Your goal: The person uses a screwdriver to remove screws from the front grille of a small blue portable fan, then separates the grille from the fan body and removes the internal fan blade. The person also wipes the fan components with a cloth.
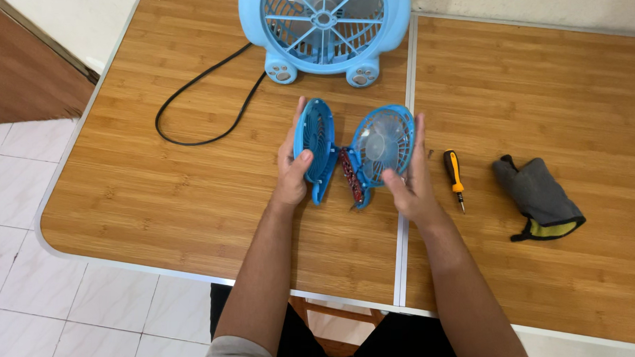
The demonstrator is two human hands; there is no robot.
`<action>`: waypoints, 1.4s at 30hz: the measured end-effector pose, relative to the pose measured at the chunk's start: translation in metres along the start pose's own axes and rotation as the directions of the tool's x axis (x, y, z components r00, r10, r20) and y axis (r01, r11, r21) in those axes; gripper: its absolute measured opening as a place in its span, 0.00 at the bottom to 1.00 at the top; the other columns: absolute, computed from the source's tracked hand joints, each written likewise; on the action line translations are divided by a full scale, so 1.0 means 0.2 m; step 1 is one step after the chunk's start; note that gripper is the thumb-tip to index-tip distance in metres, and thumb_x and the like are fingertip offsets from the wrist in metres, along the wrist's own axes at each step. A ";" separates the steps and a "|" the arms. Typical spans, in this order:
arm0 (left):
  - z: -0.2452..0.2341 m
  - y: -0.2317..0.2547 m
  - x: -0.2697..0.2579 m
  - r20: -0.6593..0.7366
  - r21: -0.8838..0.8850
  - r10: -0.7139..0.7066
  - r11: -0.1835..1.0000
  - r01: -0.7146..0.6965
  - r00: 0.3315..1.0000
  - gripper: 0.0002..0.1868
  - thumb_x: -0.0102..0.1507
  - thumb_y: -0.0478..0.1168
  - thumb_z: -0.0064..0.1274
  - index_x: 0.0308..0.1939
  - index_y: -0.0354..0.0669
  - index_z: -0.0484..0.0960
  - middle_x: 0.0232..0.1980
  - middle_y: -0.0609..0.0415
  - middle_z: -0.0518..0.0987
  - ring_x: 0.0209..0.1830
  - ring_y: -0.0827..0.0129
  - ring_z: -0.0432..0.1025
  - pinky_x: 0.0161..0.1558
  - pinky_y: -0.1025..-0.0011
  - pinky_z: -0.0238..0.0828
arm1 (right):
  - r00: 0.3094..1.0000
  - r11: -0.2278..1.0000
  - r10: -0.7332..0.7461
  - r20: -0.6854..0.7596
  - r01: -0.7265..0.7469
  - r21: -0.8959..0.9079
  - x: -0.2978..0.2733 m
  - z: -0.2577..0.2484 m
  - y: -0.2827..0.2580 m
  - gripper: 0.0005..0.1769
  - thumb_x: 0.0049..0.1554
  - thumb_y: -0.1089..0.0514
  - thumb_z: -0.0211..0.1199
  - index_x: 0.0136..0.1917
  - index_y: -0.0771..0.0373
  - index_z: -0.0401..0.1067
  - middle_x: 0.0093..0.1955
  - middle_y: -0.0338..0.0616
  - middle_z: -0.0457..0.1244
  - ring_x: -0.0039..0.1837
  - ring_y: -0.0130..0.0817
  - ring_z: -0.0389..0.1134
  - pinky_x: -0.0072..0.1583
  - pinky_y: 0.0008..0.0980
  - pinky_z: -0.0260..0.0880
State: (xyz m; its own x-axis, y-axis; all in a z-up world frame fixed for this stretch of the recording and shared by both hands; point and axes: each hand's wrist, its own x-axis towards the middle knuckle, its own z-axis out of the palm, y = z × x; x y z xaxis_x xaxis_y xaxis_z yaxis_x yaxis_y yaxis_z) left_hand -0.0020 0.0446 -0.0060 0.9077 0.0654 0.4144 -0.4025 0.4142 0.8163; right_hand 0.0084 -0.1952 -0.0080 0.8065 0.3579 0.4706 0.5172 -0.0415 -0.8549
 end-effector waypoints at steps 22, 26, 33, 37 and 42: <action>-0.12 -0.03 0.06 -0.338 0.707 0.094 0.682 0.186 0.937 0.20 0.73 0.47 0.48 0.60 0.33 0.80 0.51 0.44 0.84 0.50 0.64 0.78 0.52 0.68 0.74 | 0.898 0.938 0.225 -0.378 -0.305 -0.165 0.05 -0.10 0.05 0.24 0.73 0.49 0.46 0.59 0.70 0.75 0.44 0.38 0.69 0.48 0.22 0.68 0.52 0.26 0.69; -0.14 0.01 0.06 -0.273 0.868 0.140 0.462 0.181 0.952 0.18 0.73 0.44 0.49 0.60 0.35 0.80 0.53 0.38 0.83 0.53 0.51 0.79 0.53 0.60 0.75 | 0.900 0.873 0.233 -0.369 -0.361 -0.327 0.05 -0.11 0.04 0.24 0.74 0.49 0.50 0.52 0.72 0.75 0.36 0.49 0.63 0.41 0.28 0.61 0.46 0.33 0.65; -0.15 0.00 0.05 -0.353 0.927 0.116 0.182 0.329 0.929 0.18 0.68 0.45 0.52 0.58 0.42 0.81 0.54 0.42 0.80 0.51 0.46 0.76 0.49 0.54 0.74 | 0.956 0.780 0.135 -0.259 -0.264 -0.567 0.06 -0.10 -0.02 0.19 0.70 0.50 0.56 0.53 0.69 0.76 0.47 0.59 0.69 0.49 0.53 0.71 0.51 0.43 0.69; -0.16 0.00 0.04 -0.377 0.922 0.062 0.123 0.368 0.924 0.17 0.67 0.43 0.52 0.58 0.44 0.82 0.54 0.45 0.79 0.51 0.49 0.76 0.49 0.55 0.74 | 0.973 0.755 0.090 -0.212 -0.206 -0.623 0.07 -0.09 -0.05 0.17 0.68 0.51 0.59 0.55 0.69 0.77 0.50 0.58 0.69 0.53 0.55 0.71 0.54 0.45 0.70; -0.18 -0.02 0.04 -0.323 0.946 0.118 0.058 0.318 0.939 0.15 0.67 0.42 0.53 0.56 0.43 0.84 0.53 0.48 0.81 0.54 0.51 0.76 0.52 0.56 0.74 | 0.966 0.754 0.126 -0.228 -0.243 -0.610 0.07 -0.09 -0.05 0.14 0.65 0.54 0.62 0.53 0.68 0.78 0.48 0.57 0.70 0.50 0.52 0.71 0.52 0.44 0.70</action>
State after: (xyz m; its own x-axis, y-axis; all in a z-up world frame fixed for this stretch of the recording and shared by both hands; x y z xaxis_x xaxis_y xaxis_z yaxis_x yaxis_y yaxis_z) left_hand 0.0112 0.0765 -0.0211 0.8430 0.4035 0.3556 0.1537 -0.8144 0.5596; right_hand 0.0193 -0.2064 0.0104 0.9092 0.1279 0.3962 0.3692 -0.6874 -0.6255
